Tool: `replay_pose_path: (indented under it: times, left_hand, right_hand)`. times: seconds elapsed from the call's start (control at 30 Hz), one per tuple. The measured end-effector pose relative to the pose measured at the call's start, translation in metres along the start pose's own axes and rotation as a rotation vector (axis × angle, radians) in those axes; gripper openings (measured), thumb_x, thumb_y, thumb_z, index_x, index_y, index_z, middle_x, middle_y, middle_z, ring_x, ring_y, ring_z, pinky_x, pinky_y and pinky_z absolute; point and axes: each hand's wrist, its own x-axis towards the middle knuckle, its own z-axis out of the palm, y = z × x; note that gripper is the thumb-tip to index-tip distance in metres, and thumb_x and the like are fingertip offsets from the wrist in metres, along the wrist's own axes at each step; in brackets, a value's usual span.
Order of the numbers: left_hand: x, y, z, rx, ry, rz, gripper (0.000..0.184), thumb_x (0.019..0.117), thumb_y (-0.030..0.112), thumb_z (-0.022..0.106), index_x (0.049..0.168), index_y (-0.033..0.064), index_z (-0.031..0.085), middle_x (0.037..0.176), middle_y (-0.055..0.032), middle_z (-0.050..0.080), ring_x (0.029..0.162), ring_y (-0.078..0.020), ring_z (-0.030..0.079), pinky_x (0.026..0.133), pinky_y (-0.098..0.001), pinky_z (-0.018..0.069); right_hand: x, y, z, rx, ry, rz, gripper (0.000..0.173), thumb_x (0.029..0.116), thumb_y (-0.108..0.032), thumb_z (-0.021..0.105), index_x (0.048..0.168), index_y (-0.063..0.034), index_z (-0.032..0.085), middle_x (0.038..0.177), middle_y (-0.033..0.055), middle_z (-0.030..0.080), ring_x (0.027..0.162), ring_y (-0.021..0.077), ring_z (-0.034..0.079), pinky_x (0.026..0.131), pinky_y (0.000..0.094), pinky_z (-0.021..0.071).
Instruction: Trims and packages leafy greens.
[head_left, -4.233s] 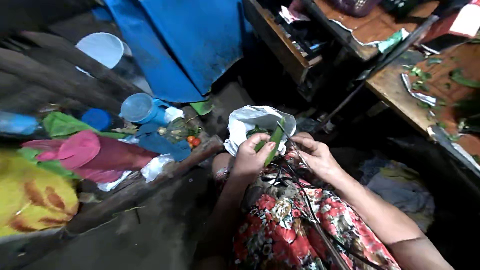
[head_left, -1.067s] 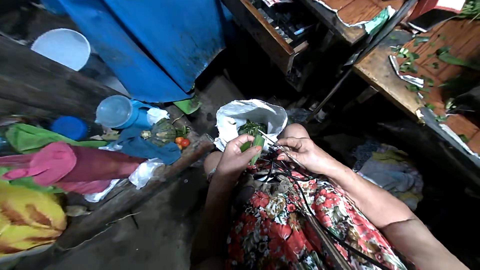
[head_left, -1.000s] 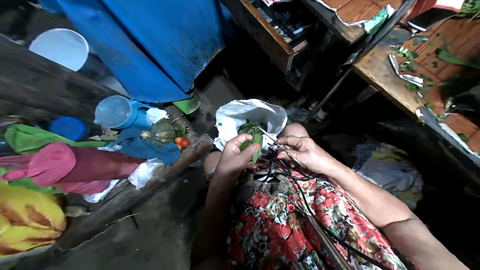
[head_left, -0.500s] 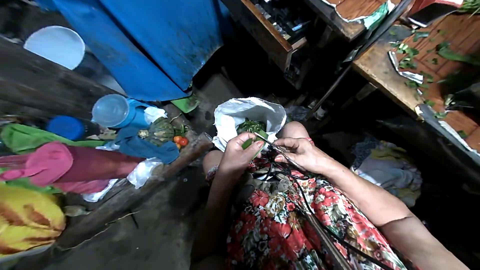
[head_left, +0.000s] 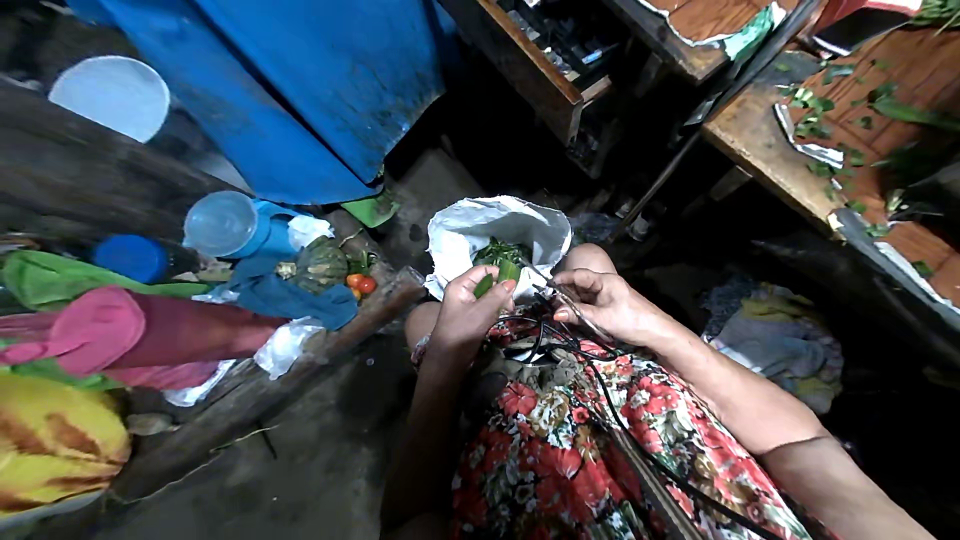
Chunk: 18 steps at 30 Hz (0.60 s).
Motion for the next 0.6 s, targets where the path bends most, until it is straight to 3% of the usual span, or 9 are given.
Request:
replay_pose_path:
  times: [0.1, 0.23, 0.4, 0.5, 0.6]
  left_hand:
    - [0.0014, -0.0042, 0.0, -0.051, -0.011, 0.024, 0.009, 0.0966, 0.003, 0.061, 0.093, 0.0092, 0.066, 0.062, 0.0033, 0.059, 0.047, 0.0002, 0.046, 0.046, -0.0142, 0.0388]
    - [0.0015, -0.0018, 0.004, -0.01, -0.056, 0.023, 0.008, 0.0955, 0.002, 0.062, 0.091, 0.0067, 0.066, 0.062, 0.0033, 0.06, 0.048, 0.0, 0.047, 0.046, -0.0147, 0.0397]
    - [0.0015, 0.0009, 0.0057, 0.005, -0.071, 0.029, 0.009, 0.094, 0.001, 0.063, 0.089, 0.0068, 0.066, 0.062, 0.0032, 0.061, 0.048, 0.0006, 0.048, 0.045, -0.0142, 0.0388]
    - [0.0009, -0.001, 0.0026, 0.005, -0.086, 0.029, 0.008, 0.0927, 0.0, 0.063, 0.094, 0.0062, 0.068, 0.064, 0.0032, 0.062, 0.049, 0.0005, 0.049, 0.046, -0.0139, 0.0401]
    - [0.0006, 0.0012, 0.0013, 0.02, -0.082, 0.016, 0.01, 0.0925, -0.001, 0.062, 0.092, 0.0072, 0.067, 0.063, 0.0041, 0.062, 0.049, 0.0013, 0.048, 0.047, -0.0134, 0.0401]
  right_hand:
    - [-0.0001, -0.0004, -0.0001, -0.051, -0.056, 0.026, 0.043, 0.0928, -0.041, 0.074, 0.124, -0.0126, 0.067, 0.095, -0.0034, 0.07, 0.081, 0.0003, 0.063, 0.077, 0.023, 0.0548]
    - [-0.0008, -0.0041, 0.0019, -0.074, -0.065, 0.03, 0.042, 0.0936, -0.042, 0.072, 0.125, -0.0135, 0.069, 0.098, -0.0034, 0.073, 0.084, 0.0, 0.066, 0.08, 0.0242, 0.056]
    - [0.0011, -0.0033, 0.001, -0.026, -0.055, 0.023, 0.036, 0.0948, -0.036, 0.073, 0.121, -0.0117, 0.071, 0.085, -0.0045, 0.069, 0.068, -0.001, 0.059, 0.065, 0.0196, 0.0512]
    - [0.0003, -0.0034, 0.001, -0.003, -0.039, 0.022, 0.031, 0.0944, -0.032, 0.074, 0.119, -0.0117, 0.072, 0.084, -0.0044, 0.069, 0.068, -0.0008, 0.059, 0.064, 0.0188, 0.051]
    - [-0.0008, -0.0039, -0.0004, 0.002, -0.034, 0.014, 0.029, 0.0958, -0.028, 0.073, 0.119, -0.0108, 0.071, 0.083, -0.0035, 0.069, 0.067, 0.0002, 0.06, 0.063, 0.0189, 0.0516]
